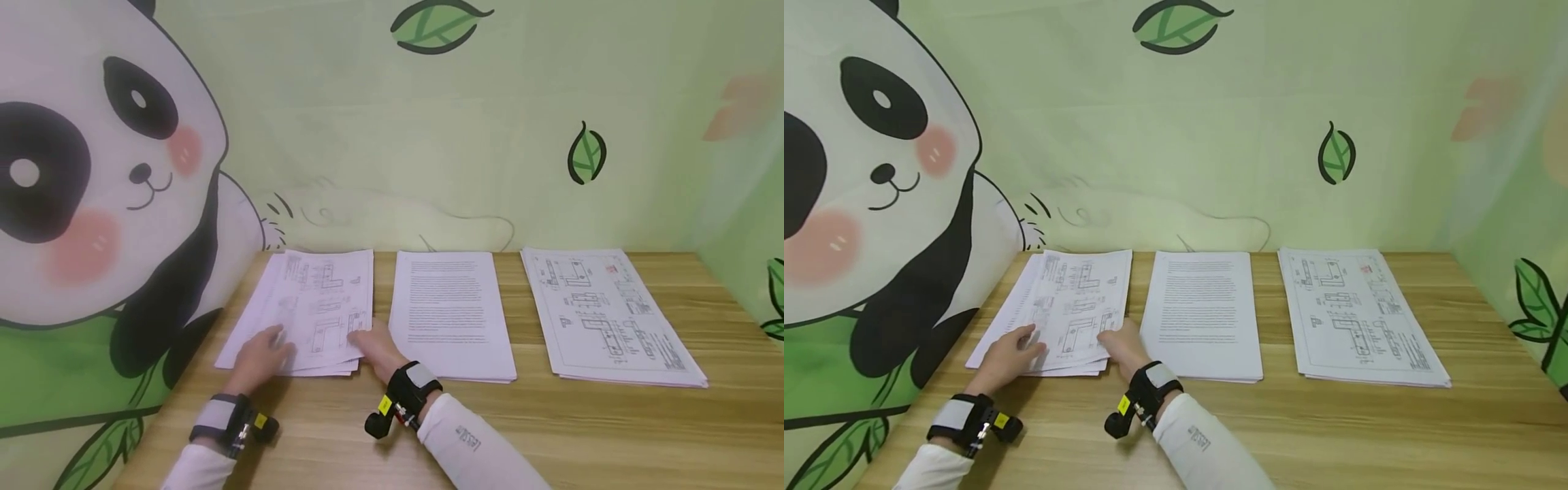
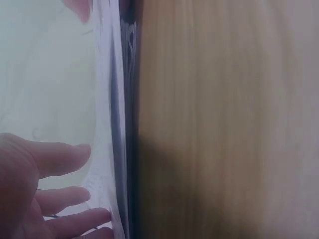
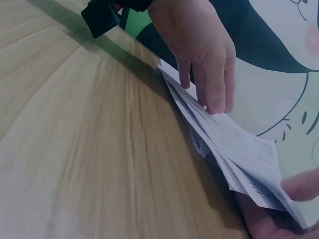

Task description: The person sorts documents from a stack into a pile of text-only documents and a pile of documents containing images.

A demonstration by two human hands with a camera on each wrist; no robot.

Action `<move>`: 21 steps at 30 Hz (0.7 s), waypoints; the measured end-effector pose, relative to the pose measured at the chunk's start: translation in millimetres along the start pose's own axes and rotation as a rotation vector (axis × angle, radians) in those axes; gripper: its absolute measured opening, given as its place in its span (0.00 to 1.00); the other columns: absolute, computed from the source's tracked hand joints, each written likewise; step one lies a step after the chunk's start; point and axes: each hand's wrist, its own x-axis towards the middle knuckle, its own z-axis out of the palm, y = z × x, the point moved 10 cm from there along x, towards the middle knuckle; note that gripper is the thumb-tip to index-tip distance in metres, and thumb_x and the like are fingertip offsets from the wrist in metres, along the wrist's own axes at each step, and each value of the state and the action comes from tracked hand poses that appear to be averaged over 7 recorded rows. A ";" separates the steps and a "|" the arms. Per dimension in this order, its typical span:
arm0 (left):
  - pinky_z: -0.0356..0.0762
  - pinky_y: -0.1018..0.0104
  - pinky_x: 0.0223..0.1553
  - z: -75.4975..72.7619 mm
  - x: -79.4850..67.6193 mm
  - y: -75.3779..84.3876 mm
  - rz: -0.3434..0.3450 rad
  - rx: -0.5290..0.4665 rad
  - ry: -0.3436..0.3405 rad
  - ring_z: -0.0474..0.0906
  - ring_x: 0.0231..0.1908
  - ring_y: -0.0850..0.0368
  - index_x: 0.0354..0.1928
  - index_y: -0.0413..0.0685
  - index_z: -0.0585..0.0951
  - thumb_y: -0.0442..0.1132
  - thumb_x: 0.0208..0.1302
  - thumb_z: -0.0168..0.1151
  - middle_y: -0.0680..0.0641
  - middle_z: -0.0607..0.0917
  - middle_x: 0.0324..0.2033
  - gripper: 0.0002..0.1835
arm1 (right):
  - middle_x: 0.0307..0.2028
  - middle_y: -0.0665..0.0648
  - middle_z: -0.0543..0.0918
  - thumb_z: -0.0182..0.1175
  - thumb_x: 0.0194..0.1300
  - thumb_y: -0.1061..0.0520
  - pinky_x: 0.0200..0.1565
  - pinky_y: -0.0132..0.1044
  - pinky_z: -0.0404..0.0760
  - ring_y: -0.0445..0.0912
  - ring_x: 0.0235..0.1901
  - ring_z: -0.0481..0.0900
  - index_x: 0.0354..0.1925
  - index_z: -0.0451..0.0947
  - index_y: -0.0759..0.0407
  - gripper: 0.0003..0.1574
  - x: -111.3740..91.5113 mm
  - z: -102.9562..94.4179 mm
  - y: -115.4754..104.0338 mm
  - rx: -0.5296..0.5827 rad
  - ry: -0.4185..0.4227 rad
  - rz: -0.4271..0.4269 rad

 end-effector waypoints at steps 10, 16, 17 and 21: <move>0.51 0.35 0.65 -9.6 3.0 -5.4 -0.067 -0.111 0.050 0.49 0.68 0.32 0.71 0.39 0.51 0.50 0.67 0.47 0.31 0.55 0.70 0.36 | 0.49 0.60 0.81 0.49 0.53 0.72 0.36 0.31 0.73 0.46 0.39 0.76 0.60 0.69 0.60 0.34 -2.8 -14.1 -4.4 -0.053 0.056 -0.018; 0.50 0.35 0.66 -18.9 8.2 -9.4 -0.135 -0.227 0.127 0.46 0.70 0.34 0.73 0.46 0.42 0.60 0.66 0.43 0.34 0.51 0.72 0.43 | 0.57 0.58 0.76 0.48 0.60 0.67 0.50 0.40 0.74 0.50 0.51 0.74 0.66 0.61 0.56 0.34 -11.1 -31.4 -26.1 -0.029 0.010 -0.055; 0.50 0.35 0.67 -19.0 8.8 -8.3 -0.141 -0.251 0.134 0.47 0.70 0.34 0.73 0.48 0.41 0.62 0.65 0.43 0.34 0.50 0.72 0.44 | 0.58 0.58 0.75 0.48 0.61 0.66 0.52 0.41 0.74 0.50 0.52 0.74 0.66 0.61 0.55 0.34 -12.5 -35.7 -29.8 -0.023 0.002 -0.064; 0.54 0.37 0.66 -18.0 8.4 2.8 -0.130 -0.372 0.142 0.52 0.69 0.36 0.73 0.53 0.45 0.66 0.62 0.44 0.34 0.54 0.71 0.45 | 0.59 0.55 0.75 0.48 0.63 0.66 0.52 0.41 0.74 0.49 0.54 0.73 0.67 0.59 0.51 0.35 -18.0 -56.5 -42.7 -0.029 -0.011 -0.112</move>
